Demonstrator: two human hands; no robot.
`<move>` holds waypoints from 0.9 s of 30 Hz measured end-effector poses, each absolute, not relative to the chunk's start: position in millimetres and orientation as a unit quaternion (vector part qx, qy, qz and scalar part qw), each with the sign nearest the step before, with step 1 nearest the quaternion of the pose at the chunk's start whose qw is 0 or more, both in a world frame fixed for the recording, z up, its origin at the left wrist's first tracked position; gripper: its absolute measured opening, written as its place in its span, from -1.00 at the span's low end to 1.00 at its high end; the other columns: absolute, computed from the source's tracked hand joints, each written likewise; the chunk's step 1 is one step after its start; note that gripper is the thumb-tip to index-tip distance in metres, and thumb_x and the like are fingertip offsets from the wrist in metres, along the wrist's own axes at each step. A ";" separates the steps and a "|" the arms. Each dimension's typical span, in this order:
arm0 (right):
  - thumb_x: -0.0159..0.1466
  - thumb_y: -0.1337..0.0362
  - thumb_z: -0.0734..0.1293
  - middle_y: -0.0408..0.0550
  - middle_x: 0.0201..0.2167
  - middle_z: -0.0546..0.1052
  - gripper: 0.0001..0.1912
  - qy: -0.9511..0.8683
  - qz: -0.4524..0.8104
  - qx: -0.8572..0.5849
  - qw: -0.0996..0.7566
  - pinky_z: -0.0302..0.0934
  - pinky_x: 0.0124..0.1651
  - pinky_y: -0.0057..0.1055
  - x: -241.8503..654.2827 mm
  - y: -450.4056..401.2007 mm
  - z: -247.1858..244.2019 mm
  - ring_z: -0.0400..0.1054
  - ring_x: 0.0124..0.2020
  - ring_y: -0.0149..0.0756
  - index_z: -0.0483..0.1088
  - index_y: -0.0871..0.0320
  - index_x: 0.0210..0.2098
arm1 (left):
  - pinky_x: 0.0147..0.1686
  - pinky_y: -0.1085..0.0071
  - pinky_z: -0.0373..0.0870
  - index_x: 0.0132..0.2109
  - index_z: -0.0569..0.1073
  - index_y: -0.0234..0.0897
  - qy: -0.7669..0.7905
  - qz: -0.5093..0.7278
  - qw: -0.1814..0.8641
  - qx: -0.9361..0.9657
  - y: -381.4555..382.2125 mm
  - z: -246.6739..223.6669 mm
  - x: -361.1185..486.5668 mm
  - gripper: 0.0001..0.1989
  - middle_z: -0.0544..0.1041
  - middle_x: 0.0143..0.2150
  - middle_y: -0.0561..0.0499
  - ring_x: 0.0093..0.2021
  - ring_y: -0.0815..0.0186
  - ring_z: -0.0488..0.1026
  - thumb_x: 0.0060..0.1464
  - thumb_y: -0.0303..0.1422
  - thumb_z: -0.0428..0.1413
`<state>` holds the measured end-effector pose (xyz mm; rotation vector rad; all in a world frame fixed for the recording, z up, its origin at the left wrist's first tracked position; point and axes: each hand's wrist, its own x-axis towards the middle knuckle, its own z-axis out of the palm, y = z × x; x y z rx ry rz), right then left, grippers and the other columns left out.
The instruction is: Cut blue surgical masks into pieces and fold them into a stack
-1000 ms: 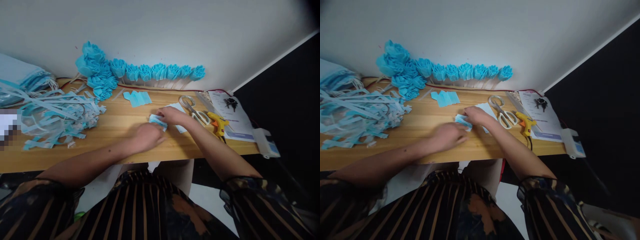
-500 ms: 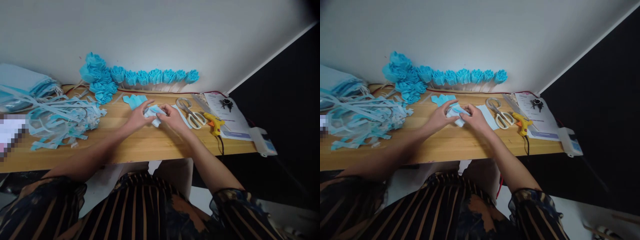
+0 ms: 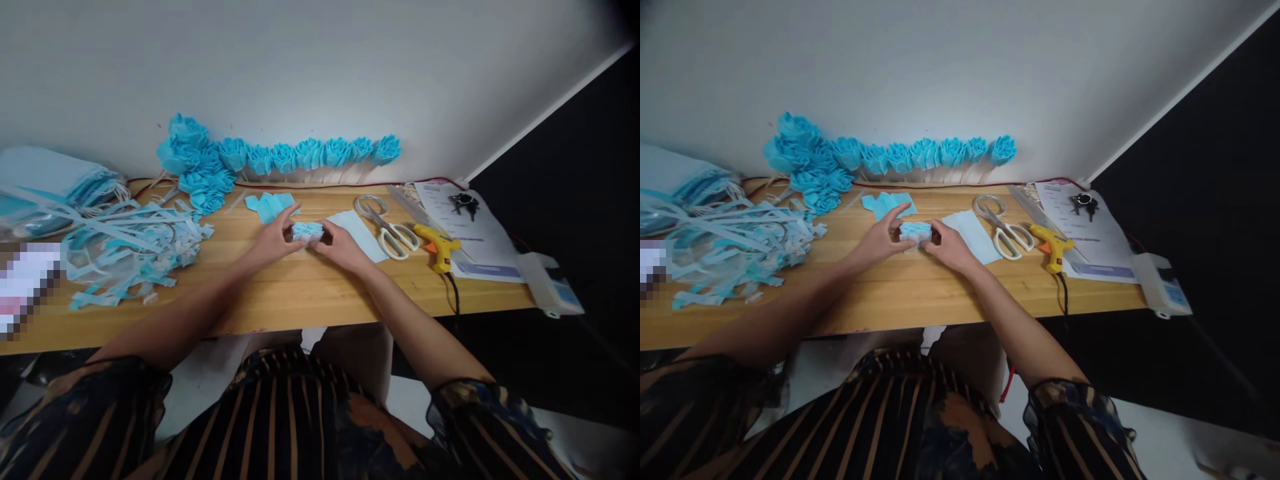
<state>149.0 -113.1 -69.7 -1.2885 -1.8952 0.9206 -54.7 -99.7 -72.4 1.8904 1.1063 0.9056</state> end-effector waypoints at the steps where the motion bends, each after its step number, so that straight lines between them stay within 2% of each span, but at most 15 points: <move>1: 0.13 0.20 0.35 -0.10 -0.29 0.50 -0.65 -0.725 0.357 -0.488 0.331 0.19 -0.17 -0.33 149.3 -113.0 -70.1 0.31 -0.29 -0.27 0.41 0.18 -0.10 | -0.19 0.36 0.42 0.42 0.15 -0.33 0.432 0.356 0.382 0.735 -98.9 -74.7 -54.1 -0.09 0.56 -0.11 -0.08 -0.24 0.30 0.48 -0.05 -0.29 0.27; 4: 0.14 0.19 0.37 -0.10 -0.25 0.50 -0.61 -0.726 0.370 -0.479 0.326 0.19 -0.15 -0.33 151.1 -112.5 -67.9 0.32 -0.28 -0.28 0.39 0.16 -0.05 | -0.13 0.34 0.43 0.36 0.24 -0.32 0.435 0.364 0.374 0.734 -99.6 -75.9 -51.7 -0.16 0.55 0.00 -0.14 -0.16 0.28 0.47 -0.07 -0.29 0.28; 8: 0.11 0.19 0.36 -0.15 -0.39 0.43 -0.74 -0.737 0.342 -0.496 0.307 0.14 -0.25 -0.34 151.6 -107.6 -63.2 0.26 -0.35 -0.29 0.39 0.14 -0.22 | -0.23 0.39 0.41 0.28 0.34 -0.34 0.451 0.365 0.372 0.725 -100.8 -75.0 -47.9 -0.29 0.57 -0.14 -0.08 -0.27 0.32 0.44 -0.04 -0.29 0.25; 11: 0.10 0.18 0.34 -0.17 -0.45 0.40 -0.84 -0.733 0.345 -0.501 0.304 0.11 -0.29 -0.35 147.9 -100.2 -60.4 0.22 -0.39 -0.30 0.35 0.13 -0.37 | -0.30 0.43 0.36 -0.01 0.52 -0.30 0.470 0.381 0.353 0.713 -100.3 -74.0 -46.7 -0.62 0.56 -0.29 0.01 -0.34 0.34 0.42 0.00 -0.30 0.21; 14: 0.08 0.15 0.35 -0.17 -0.43 0.44 -0.81 -0.702 0.409 -0.471 0.344 0.14 -0.27 -0.37 143.3 -91.4 -56.6 0.26 -0.37 -0.31 0.35 0.13 -0.39 | -0.35 0.45 0.32 -0.26 0.52 -0.29 0.487 0.418 0.361 0.677 -101.2 -68.9 -47.4 -0.84 0.53 -0.39 0.06 -0.38 0.36 0.41 0.02 -0.30 0.19; 19: 0.07 0.07 0.40 -0.17 -0.42 0.47 -0.71 -0.657 0.497 -0.418 0.383 0.15 -0.28 -0.39 138.6 -81.8 -46.8 0.29 -0.38 -0.34 0.37 0.14 -0.34 | -0.45 0.49 0.29 -0.36 0.46 -0.30 0.491 0.465 0.464 0.572 -105.0 -60.0 -47.4 -0.83 0.46 -0.48 0.11 -0.46 0.41 0.35 -0.03 -0.28 0.24; 22: 0.10 0.05 0.42 -0.16 -0.39 0.48 -0.69 -0.681 0.458 -0.427 0.380 0.14 -0.29 -0.40 134.9 -82.5 -43.0 0.29 -0.37 -0.34 0.40 0.14 -0.30 | -0.43 0.49 0.30 -0.33 0.46 -0.30 0.470 0.486 0.514 0.528 -106.3 -61.8 -45.8 -0.78 0.47 -0.46 0.11 -0.45 0.43 0.34 -0.06 -0.27 0.28; 27: 0.18 -0.01 0.38 -0.19 -0.49 0.39 -0.68 -0.674 0.405 -0.456 0.416 0.08 -0.36 -0.41 128.2 -89.9 -48.7 0.20 -0.43 -0.37 0.37 0.13 -0.41 | -0.38 0.45 0.34 -0.31 0.46 -0.31 0.462 0.490 0.539 0.506 -103.3 -69.5 -45.2 -0.74 0.50 -0.43 0.08 -0.41 0.40 0.40 -0.07 -0.26 0.31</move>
